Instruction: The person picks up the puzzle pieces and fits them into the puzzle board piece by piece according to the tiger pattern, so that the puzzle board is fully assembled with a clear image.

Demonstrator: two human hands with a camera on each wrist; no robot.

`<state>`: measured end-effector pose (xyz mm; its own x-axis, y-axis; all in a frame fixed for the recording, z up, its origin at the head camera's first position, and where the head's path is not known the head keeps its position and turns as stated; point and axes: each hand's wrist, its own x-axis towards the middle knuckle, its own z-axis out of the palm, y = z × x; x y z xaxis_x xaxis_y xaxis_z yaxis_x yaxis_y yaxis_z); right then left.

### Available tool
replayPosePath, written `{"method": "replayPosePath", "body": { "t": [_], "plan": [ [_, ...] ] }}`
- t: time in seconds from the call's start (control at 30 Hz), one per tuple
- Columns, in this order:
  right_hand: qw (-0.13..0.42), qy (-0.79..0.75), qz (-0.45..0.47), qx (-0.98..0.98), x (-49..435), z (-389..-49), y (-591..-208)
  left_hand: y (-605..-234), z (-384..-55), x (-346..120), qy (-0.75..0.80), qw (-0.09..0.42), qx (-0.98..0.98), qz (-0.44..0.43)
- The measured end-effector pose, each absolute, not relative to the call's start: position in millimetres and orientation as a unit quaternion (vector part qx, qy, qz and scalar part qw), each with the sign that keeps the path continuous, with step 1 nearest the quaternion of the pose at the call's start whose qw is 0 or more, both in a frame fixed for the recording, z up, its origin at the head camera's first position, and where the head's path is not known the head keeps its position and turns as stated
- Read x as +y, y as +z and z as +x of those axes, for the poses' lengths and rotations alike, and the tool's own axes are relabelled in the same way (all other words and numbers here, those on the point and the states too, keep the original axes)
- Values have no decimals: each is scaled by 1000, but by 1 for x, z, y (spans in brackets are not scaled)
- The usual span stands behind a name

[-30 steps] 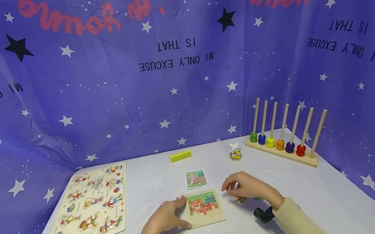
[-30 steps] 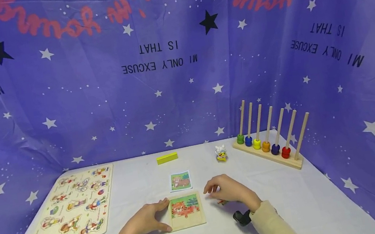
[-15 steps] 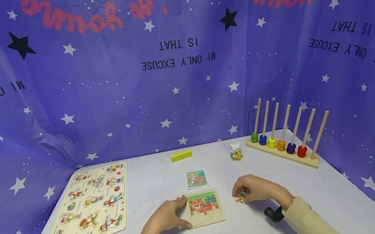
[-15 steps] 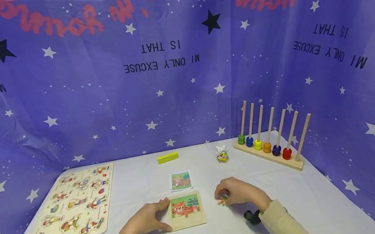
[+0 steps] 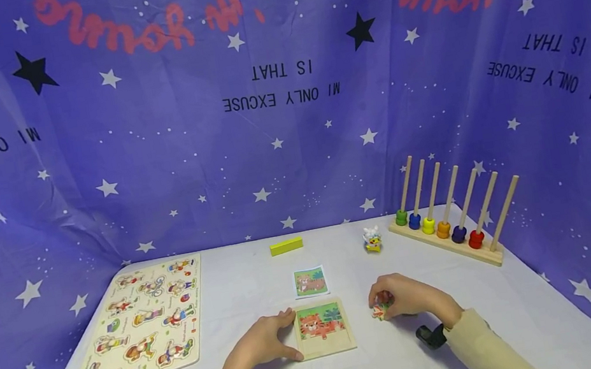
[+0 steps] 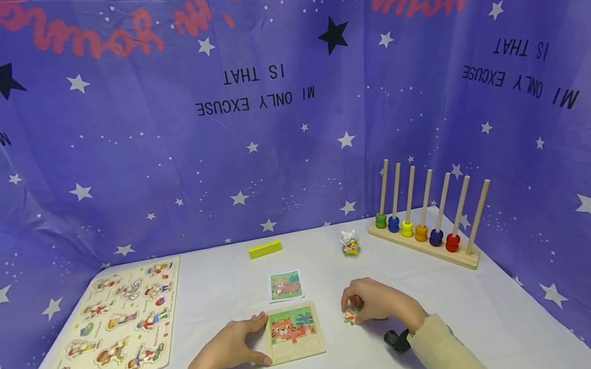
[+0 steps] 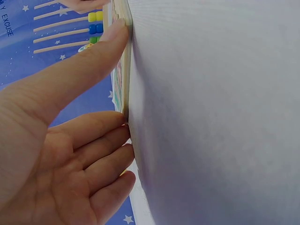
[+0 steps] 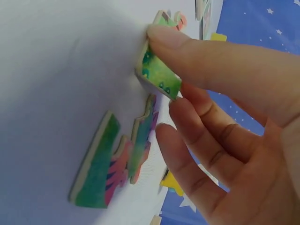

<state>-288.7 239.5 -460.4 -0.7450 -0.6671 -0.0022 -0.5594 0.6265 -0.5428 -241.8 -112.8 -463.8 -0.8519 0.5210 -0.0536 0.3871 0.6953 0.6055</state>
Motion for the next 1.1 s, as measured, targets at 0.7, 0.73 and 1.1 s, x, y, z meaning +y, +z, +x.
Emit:
{"method": "replayPosePath", "body": {
  "t": [0.7, 0.73, 1.1],
  "plan": [
    [75, -331, -375, 863, 223, -287, -452, -464, -242, -113, 304, 114, 912, 251],
    [74, -336, -373, 862, 219, -286, -453, -464, -242, -113, 304, 115, 912, 252],
    [76, -351, -390, 848, 182, -283, -464, -465, -243, -113, 298, 118, 914, 248]
  ]
}}
